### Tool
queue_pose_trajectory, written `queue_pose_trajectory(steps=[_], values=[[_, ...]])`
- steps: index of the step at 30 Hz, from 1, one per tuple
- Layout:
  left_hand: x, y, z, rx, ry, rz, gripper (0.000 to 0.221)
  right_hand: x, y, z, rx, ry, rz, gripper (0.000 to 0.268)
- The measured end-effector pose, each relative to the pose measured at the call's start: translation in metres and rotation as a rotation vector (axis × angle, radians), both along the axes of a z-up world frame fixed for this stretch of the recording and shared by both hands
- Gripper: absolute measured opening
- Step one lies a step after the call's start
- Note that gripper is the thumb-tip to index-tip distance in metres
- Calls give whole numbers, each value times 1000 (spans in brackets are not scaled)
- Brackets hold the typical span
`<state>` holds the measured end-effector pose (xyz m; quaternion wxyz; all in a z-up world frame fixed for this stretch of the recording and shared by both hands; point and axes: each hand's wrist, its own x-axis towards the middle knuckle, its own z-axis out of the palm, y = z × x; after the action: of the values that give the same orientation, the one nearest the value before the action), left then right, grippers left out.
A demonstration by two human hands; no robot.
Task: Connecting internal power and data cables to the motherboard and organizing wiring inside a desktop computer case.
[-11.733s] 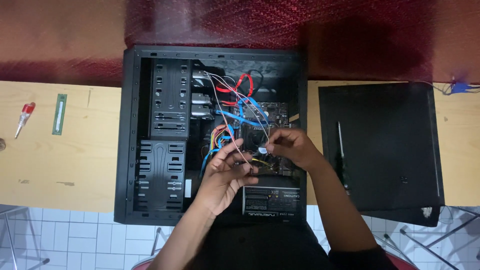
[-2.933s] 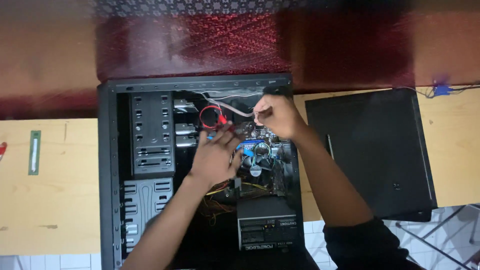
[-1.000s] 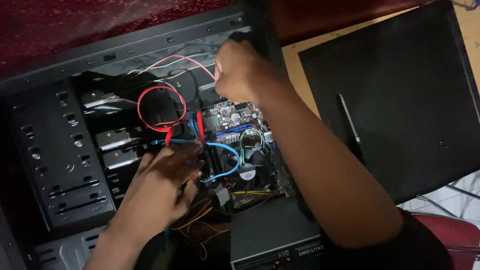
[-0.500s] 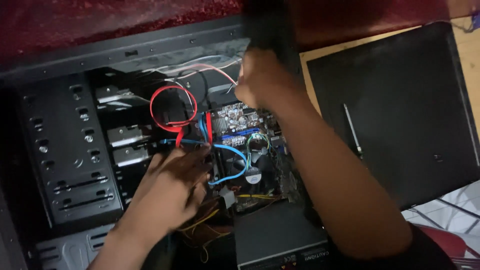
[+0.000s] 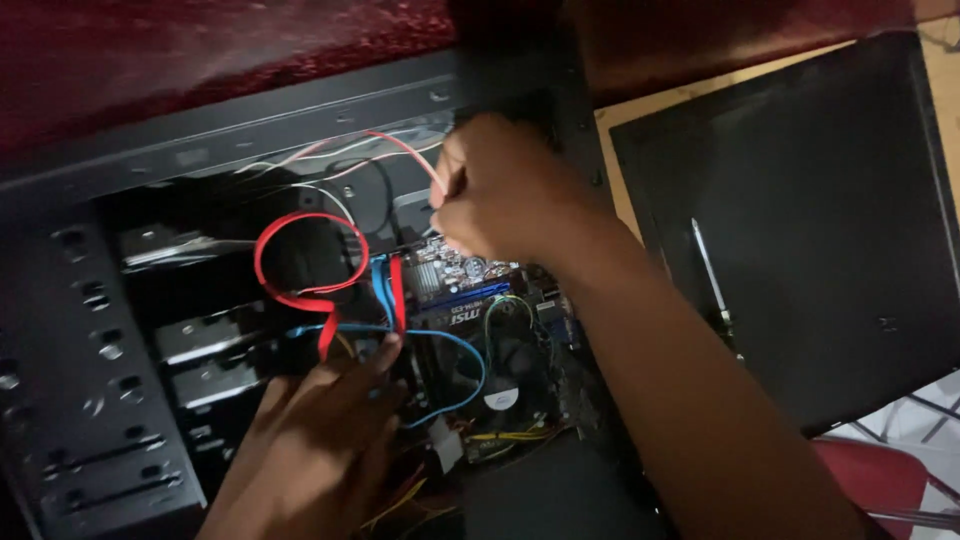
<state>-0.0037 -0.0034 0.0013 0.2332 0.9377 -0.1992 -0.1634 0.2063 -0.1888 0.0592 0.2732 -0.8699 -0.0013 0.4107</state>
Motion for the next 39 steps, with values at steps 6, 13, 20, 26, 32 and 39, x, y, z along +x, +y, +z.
queue_pose_trajectory(steps=[6,13,20,26,32,39], values=[[-5,3,-14,60,-54,-8,38,1,-12,-25,133,-116,81,7],[0,1,-8,-42,-24,42,39,4,-9,-26,93,-128,144,29],[2,-4,6,-87,-143,65,25,0,-9,-82,50,-310,498,20],[1,0,8,-119,-164,27,32,22,11,-73,-59,-233,589,20],[5,3,11,-138,68,13,38,19,14,-67,-203,-244,590,15],[6,0,14,-111,37,-7,33,15,13,-76,-227,-129,518,20]])
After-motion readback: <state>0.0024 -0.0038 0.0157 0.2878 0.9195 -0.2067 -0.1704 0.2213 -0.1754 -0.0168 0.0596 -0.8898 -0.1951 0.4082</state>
